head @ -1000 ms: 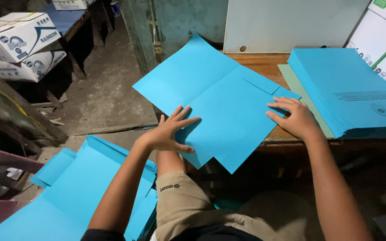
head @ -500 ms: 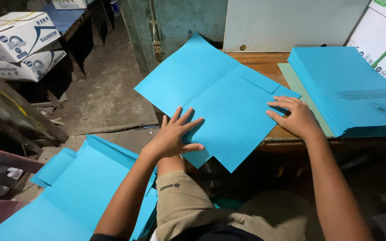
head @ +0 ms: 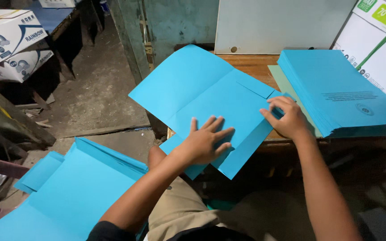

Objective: The person folds light blue paper sheets on a wooden table. They align the edges, fold the paper in half, and press the crease flat with both hands. The folded sheets are stacked on the table.

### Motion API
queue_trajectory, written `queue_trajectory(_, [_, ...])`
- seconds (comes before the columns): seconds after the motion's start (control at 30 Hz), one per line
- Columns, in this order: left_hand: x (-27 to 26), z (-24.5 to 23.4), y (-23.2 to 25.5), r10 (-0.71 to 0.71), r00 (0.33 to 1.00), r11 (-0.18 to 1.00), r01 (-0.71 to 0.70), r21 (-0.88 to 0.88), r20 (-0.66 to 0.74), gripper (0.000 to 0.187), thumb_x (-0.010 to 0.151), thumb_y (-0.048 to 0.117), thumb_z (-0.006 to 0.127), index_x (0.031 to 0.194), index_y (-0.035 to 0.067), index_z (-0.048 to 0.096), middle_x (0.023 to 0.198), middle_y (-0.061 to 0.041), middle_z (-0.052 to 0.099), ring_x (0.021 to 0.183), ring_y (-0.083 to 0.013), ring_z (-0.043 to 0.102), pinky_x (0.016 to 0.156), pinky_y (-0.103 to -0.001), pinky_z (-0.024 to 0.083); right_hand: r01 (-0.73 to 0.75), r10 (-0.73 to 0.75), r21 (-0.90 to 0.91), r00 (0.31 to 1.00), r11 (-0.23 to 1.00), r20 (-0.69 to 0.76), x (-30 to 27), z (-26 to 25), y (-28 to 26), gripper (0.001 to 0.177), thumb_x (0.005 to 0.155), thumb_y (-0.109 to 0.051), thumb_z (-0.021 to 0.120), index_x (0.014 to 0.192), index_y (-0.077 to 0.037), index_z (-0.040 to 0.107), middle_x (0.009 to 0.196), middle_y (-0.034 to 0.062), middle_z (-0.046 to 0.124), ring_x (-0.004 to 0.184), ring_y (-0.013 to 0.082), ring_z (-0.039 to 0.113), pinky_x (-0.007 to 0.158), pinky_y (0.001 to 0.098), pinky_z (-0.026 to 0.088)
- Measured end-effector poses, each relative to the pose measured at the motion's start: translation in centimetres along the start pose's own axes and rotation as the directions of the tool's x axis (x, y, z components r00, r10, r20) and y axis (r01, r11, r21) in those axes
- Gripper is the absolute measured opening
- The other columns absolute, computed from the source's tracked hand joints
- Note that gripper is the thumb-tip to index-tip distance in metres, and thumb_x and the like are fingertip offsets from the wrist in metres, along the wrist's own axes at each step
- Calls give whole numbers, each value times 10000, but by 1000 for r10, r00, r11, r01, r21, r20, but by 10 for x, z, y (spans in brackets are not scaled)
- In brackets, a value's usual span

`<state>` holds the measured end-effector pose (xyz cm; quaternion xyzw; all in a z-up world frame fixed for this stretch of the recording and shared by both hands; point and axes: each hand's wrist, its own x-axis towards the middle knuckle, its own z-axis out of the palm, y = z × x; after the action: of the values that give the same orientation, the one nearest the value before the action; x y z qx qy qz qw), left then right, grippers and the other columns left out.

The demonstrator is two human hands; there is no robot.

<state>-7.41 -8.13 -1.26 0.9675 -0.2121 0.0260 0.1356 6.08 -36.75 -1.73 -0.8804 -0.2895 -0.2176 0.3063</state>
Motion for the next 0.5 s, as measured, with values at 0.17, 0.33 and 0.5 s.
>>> queue_trajectory(0.17, [-3,-22,-5,-178,978,981,168,101,109,652,1004,660,324,1610,421,298,1721,-57,241,1590,-372,161,1113,-854,101,98,-94,11,978,995,-184,-6,7,33,382,916,-268,835,699,-153,542,1015,16,743,1023,300,683,933,412,504])
queue_trajectory(0.33, [-7,-38,-19,-318,938,943,300,143,134,651,1007,656,251,1617,431,261,1735,4,205,1603,-337,121,1109,-863,107,131,-118,28,950,991,-290,-9,6,33,444,886,-192,864,630,-126,507,954,32,752,920,303,695,845,388,514])
queue_trajectory(0.5, [-4,-42,-50,-426,903,905,424,33,61,666,995,672,355,1604,404,336,1727,-76,215,1605,-348,122,1102,-847,173,63,-57,3,922,998,-384,-9,8,35,471,878,-142,854,587,-109,486,874,28,756,861,281,706,801,366,538])
